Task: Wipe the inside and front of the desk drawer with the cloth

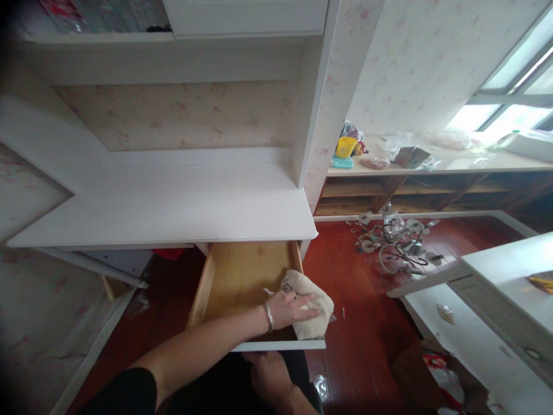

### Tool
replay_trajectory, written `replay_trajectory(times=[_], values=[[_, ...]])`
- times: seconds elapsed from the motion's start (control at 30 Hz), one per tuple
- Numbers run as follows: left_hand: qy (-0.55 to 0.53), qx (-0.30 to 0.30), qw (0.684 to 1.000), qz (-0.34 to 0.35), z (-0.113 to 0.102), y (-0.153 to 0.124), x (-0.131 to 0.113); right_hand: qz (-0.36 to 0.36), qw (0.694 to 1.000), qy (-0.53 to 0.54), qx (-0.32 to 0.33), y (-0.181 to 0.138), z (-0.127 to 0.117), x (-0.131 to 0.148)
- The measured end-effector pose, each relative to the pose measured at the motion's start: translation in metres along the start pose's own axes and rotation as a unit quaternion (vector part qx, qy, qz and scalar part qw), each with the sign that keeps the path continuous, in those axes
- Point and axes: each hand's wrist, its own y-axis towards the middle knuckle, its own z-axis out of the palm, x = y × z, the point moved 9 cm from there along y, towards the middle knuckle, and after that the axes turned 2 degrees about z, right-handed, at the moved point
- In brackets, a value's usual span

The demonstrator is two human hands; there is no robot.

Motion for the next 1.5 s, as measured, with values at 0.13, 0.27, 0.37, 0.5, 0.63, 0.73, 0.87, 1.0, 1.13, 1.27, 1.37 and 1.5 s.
replay_trajectory(times=[0.13, 0.27, 0.37, 0.5, 0.63, 0.73, 0.87, 1.0, 1.13, 1.27, 1.37, 1.5], values=[[0.005, -0.015, 1.000, -0.004, 0.014, 0.001, 0.029, 0.017, 1.000, -0.008, -0.011, -0.001, 0.006, -0.003], [0.012, -0.035, 0.997, -0.068, 0.010, 0.009, 0.074, 0.029, 0.999, -0.010, -0.012, 0.000, 0.009, -0.003], [0.008, -0.050, 0.992, -0.116, 0.002, 0.019, 0.109, 0.034, 0.999, -0.013, 0.004, 0.002, 0.008, -0.003], [-0.010, -0.058, 0.986, -0.158, -0.009, 0.031, 0.146, 0.041, 0.999, 0.004, 0.002, 0.003, 0.006, -0.006], [-0.026, -0.052, 0.981, -0.184, -0.014, 0.033, 0.155, 0.031, 0.999, 0.009, 0.001, 0.004, 0.005, -0.006], [-0.026, -0.050, 0.980, -0.192, -0.020, 0.026, 0.147, 0.039, 0.999, -0.007, 0.017, 0.004, 0.004, -0.007], [-0.024, -0.072, 0.979, -0.188, -0.049, 0.000, 0.134, 0.035, 0.999, -0.019, 0.021, 0.003, 0.001, -0.005], [-0.044, -0.137, 0.966, -0.216, -0.102, -0.046, 0.141, 0.054, 0.998, -0.025, 0.035, 0.005, 0.006, -0.010], [-0.047, -0.216, 0.940, -0.261, -0.152, -0.104, 0.163, 0.054, 0.997, -0.031, 0.049, 0.008, 0.009, -0.011], [-0.008, -0.265, 0.914, -0.308, -0.181, -0.158, 0.192, 0.039, 0.998, -0.037, 0.044, 0.008, 0.002, -0.004], [0.027, -0.268, 0.892, -0.362, -0.186, -0.190, 0.214, 0.029, 0.998, -0.035, 0.037, 0.008, -0.004, 0.002], [0.045, -0.251, 0.884, -0.393, -0.177, -0.214, 0.220, 0.036, 0.998, -0.045, 0.032, 0.009, -0.003, 0.002]])
